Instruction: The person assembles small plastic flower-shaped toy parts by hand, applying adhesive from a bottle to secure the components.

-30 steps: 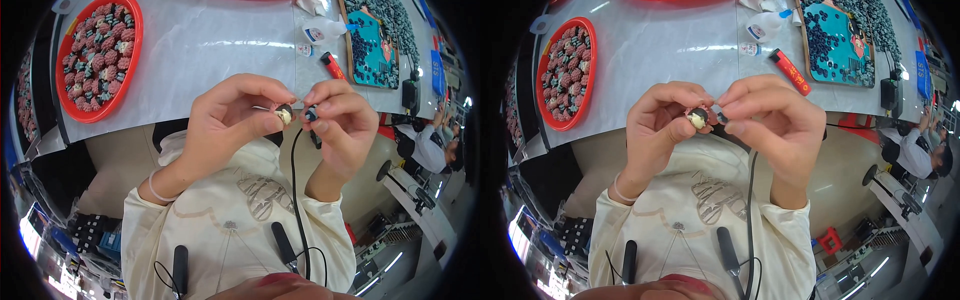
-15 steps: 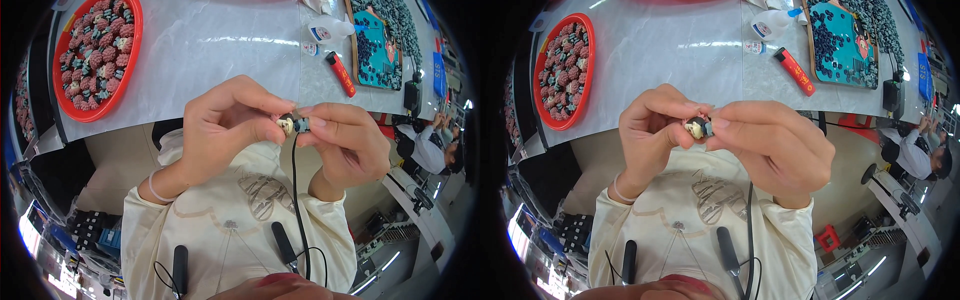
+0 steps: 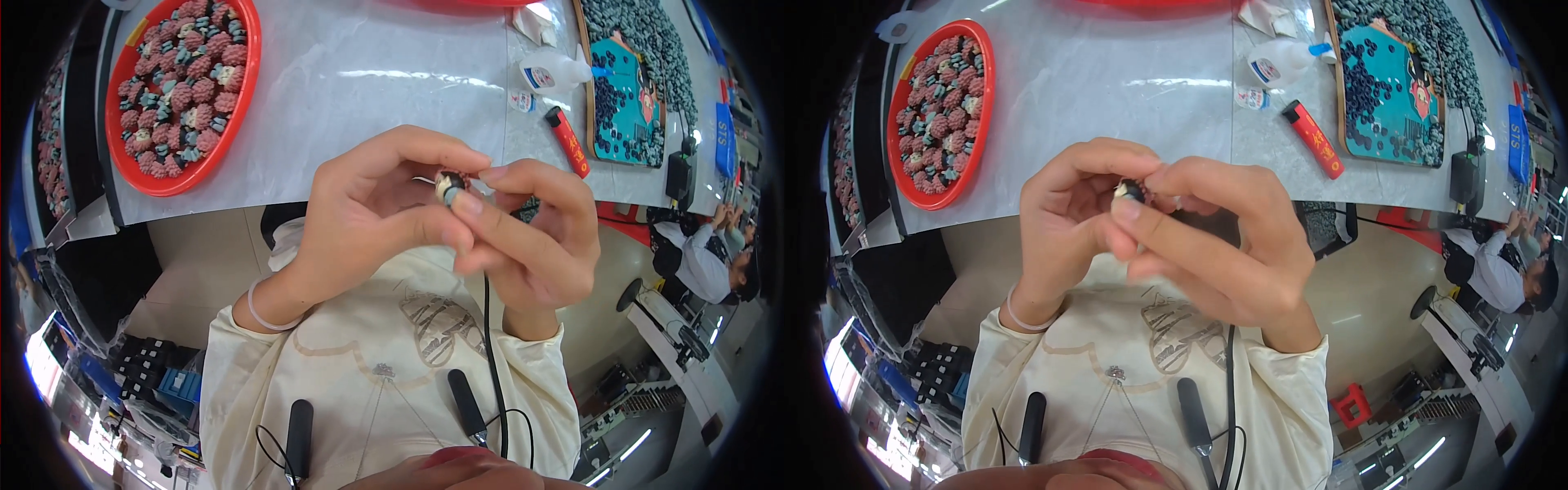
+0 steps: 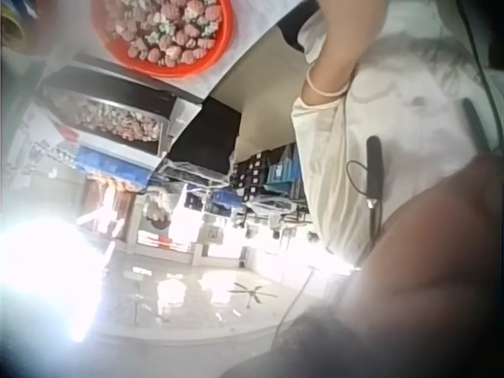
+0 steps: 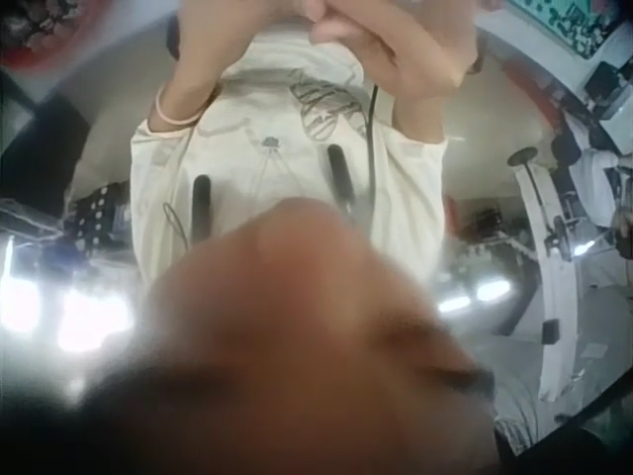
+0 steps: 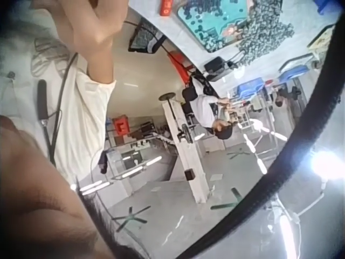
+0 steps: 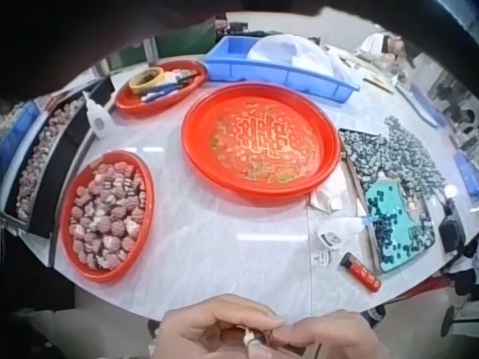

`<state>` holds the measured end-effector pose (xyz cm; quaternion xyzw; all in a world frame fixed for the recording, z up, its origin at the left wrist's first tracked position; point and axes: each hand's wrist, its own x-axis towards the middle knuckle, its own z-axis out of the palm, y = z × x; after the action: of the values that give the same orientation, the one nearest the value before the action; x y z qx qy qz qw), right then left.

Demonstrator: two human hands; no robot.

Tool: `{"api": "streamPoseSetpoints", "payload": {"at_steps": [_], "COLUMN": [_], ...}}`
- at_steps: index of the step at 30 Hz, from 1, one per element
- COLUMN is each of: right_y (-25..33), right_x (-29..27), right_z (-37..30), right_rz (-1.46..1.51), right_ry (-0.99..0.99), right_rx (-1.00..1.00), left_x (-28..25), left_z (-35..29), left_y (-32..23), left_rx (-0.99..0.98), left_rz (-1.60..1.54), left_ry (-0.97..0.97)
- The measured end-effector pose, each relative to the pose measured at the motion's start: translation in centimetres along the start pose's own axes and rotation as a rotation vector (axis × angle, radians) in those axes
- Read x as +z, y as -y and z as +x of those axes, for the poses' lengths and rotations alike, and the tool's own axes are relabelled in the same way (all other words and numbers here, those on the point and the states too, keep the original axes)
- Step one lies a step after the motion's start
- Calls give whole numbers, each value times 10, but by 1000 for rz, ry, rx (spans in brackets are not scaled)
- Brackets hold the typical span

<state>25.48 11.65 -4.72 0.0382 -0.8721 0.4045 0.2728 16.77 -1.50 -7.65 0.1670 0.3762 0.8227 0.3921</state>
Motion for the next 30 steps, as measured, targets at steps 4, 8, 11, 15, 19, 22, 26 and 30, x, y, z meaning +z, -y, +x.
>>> {"api": "streamPoseSetpoints", "payload": {"at_steps": [4,8,11,15,19,22,26,30], "right_y": [-37,-76,-84,-65,-66,-59,-55,-57], "right_x": [-24,-34,-25,-26,-27,-42,-43,-37], "right_z": [-5,16,21,24,15,-2,-20,-23], "right_rz": [-16,87,-7,177,409,811,1029,908], "right_ry": [-281,-503,-286,-444,-536,-384,-352,-456], "right_rx": [58,513,561,645,661,705,690,705], "left_x": [-37,-68,-86,-87,-102,-104,-72,-74], "left_z": [4,-7,-13,-12,-4,2,22,22], "left_y": [-35,-88,-107,-119,-110,-121,-121,-118], "left_rx": [358,542,423,410,337,330,128,176], "left_rz": [505,1049,1839,1985,1914,1938,1953,1919], "left_ry": [34,-411,-291,-294,-194,-113,-516,-648]}}
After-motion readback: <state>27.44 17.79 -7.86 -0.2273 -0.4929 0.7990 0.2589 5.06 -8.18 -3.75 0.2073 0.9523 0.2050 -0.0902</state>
